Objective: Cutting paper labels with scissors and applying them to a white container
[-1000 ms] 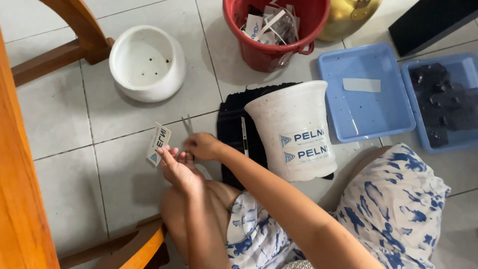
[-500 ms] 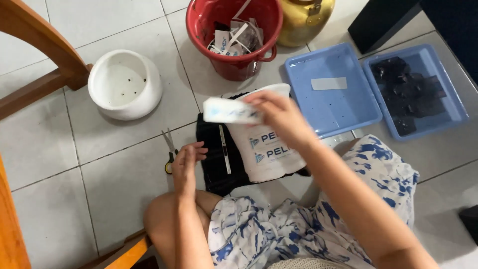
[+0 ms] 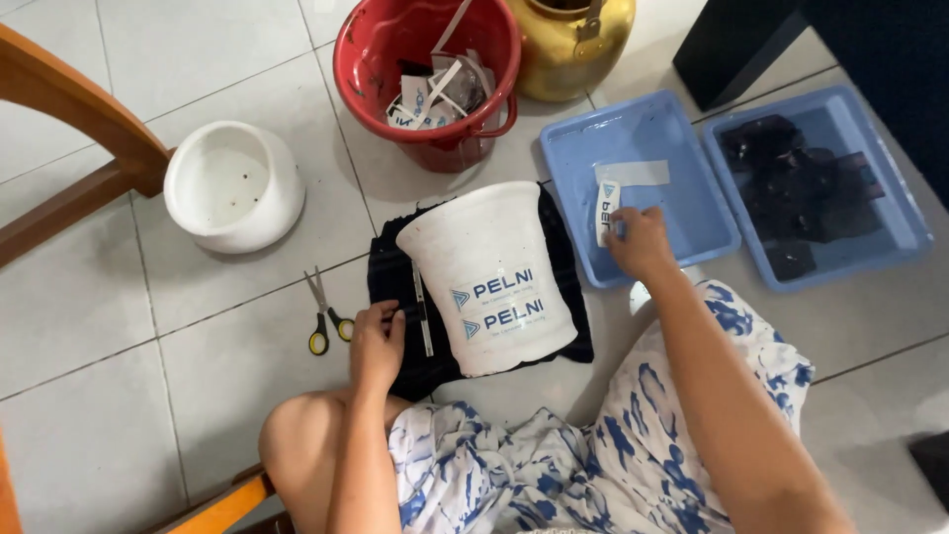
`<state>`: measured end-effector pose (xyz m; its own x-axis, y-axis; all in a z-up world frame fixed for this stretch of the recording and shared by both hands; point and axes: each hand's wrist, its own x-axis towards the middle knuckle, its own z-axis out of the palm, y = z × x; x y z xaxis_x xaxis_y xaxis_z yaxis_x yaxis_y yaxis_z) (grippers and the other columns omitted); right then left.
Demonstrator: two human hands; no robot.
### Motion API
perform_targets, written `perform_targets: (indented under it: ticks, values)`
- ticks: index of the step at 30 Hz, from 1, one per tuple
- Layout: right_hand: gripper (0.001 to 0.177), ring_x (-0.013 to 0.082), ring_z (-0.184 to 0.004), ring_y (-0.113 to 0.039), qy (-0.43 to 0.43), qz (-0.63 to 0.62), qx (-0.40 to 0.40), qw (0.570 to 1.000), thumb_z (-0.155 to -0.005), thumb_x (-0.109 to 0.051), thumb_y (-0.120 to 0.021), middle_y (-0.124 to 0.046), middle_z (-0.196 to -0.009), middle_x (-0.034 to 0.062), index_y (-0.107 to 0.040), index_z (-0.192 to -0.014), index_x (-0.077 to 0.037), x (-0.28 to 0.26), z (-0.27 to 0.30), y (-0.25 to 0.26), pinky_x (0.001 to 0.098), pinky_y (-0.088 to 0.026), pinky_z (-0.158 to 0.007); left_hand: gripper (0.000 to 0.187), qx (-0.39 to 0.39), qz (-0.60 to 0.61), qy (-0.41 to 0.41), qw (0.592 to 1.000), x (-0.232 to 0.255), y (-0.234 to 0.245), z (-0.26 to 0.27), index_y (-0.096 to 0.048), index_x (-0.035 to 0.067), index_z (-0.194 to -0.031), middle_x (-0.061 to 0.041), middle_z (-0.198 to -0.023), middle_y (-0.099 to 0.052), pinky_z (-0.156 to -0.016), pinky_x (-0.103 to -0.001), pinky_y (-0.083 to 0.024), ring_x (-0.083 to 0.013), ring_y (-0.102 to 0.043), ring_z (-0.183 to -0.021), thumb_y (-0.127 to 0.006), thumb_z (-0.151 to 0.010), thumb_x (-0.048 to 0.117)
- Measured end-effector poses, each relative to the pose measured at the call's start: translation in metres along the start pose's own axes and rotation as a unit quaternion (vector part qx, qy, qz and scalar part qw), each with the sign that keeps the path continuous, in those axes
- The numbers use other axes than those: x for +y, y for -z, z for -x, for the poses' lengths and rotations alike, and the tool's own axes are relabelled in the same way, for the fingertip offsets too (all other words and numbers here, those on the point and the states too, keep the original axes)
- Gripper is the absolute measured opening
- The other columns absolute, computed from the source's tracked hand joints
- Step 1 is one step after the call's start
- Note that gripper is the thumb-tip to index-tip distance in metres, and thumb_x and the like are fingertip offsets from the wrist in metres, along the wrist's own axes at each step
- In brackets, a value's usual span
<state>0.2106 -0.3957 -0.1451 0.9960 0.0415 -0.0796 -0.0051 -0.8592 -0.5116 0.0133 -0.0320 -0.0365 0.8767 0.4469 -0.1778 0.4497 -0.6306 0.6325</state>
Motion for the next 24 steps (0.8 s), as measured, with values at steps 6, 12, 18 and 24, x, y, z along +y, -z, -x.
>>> perform_targets:
  ticks: [6,12,18,24]
  values:
    - [0.053,0.0336,-0.095,-0.058,0.181,0.046,0.023,0.982,-0.076,-0.003,-0.068,-0.05,-0.107,0.0133,-0.057,-0.125,-0.022,-0.044,0.01,0.054,0.0429,-0.051,-0.08,0.026,0.011,-0.023,-0.018,0.999,0.002,-0.01,-0.003,-0.058,0.004,-0.113,-0.015,-0.105,-0.047,-0.084,-0.039,-0.05,-0.0332,-0.055,-0.101,-0.056,-0.09,0.015]
    - [0.058,0.0373,-0.107,-0.054,0.105,0.03,-0.133,0.985,-0.081,-0.009,-0.061,-0.047,-0.112,0.0165,-0.049,-0.134,-0.03,-0.02,0.0,0.038,0.0427,-0.049,-0.089,0.024,0.001,-0.065,-0.002,0.998,-0.007,-0.02,-0.007,-0.059,0.011,-0.111,-0.012,-0.105,-0.046,-0.085,-0.038,-0.047,-0.0341,-0.05,-0.104,-0.055,-0.09,0.022]
    - [0.061,0.0359,-0.112,-0.049,0.055,0.055,-0.154,0.985,-0.082,-0.019,-0.062,-0.04,-0.111,0.0133,-0.043,-0.139,-0.03,-0.015,-0.01,0.027,0.0459,-0.046,-0.091,0.025,-0.006,-0.074,0.004,0.997,0.001,-0.018,-0.006,-0.058,0.011,-0.112,-0.012,-0.107,-0.045,-0.087,-0.04,-0.045,-0.036,-0.047,-0.106,-0.056,-0.089,0.023]
    - [0.07,0.0384,-0.103,-0.058,0.014,0.031,-0.07,0.997,-0.081,-0.043,-0.069,-0.056,-0.108,0.025,-0.045,-0.13,0.0,-0.075,0.016,0.081,0.047,-0.048,-0.085,0.024,-0.006,-0.066,0.004,0.998,-0.003,-0.018,-0.008,-0.057,0.011,-0.111,-0.012,-0.107,-0.044,-0.087,-0.039,-0.046,-0.0355,-0.047,-0.106,-0.054,-0.089,0.021]
